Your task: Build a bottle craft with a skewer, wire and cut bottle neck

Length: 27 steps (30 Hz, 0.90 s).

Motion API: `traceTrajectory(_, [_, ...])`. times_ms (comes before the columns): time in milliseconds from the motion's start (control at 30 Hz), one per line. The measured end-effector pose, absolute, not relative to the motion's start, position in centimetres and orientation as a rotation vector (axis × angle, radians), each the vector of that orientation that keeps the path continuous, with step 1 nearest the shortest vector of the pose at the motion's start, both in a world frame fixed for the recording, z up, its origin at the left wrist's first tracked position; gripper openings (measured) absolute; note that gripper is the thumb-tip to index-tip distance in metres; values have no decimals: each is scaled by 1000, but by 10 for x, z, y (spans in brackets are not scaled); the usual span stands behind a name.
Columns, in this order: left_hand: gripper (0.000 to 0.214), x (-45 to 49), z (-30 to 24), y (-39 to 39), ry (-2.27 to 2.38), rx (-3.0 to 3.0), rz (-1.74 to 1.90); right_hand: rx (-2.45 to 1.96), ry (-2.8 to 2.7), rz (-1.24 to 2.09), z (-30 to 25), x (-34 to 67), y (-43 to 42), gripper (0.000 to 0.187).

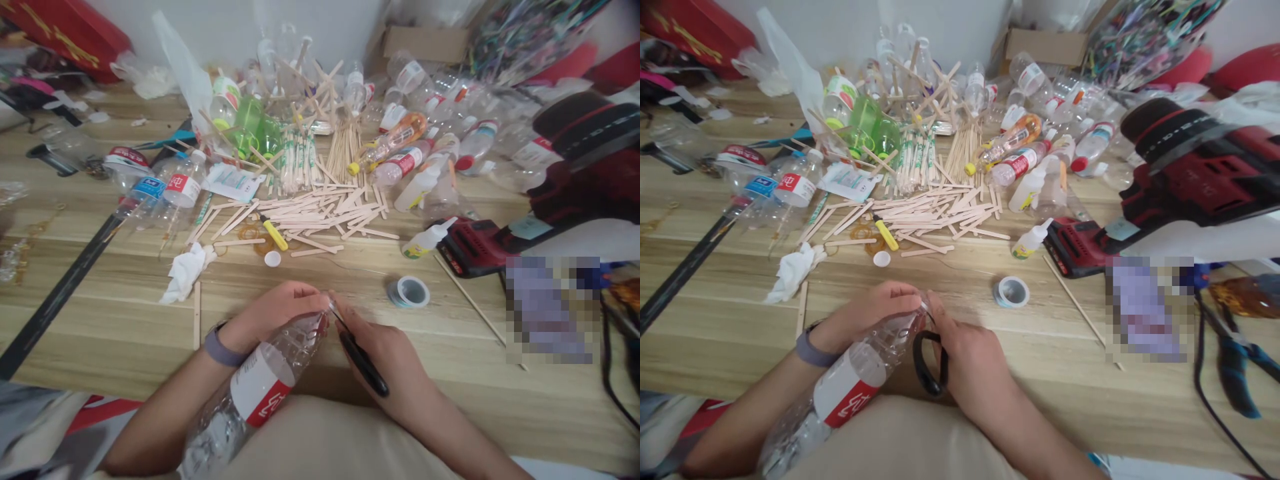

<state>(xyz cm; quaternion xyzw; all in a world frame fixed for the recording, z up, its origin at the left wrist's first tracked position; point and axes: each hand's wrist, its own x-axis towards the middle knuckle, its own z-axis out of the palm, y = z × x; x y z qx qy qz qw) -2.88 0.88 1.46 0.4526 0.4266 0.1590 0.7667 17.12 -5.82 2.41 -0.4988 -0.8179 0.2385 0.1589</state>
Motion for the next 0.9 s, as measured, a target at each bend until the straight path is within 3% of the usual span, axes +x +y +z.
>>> traceTrajectory(367, [36,-26,17,9,818,787,432,-1402,-2237,458,12,161,-62,60])
traceTrajectory(900, [39,-28,9,10,802,845,429,-1402,-2238,654,15,164,-61,64])
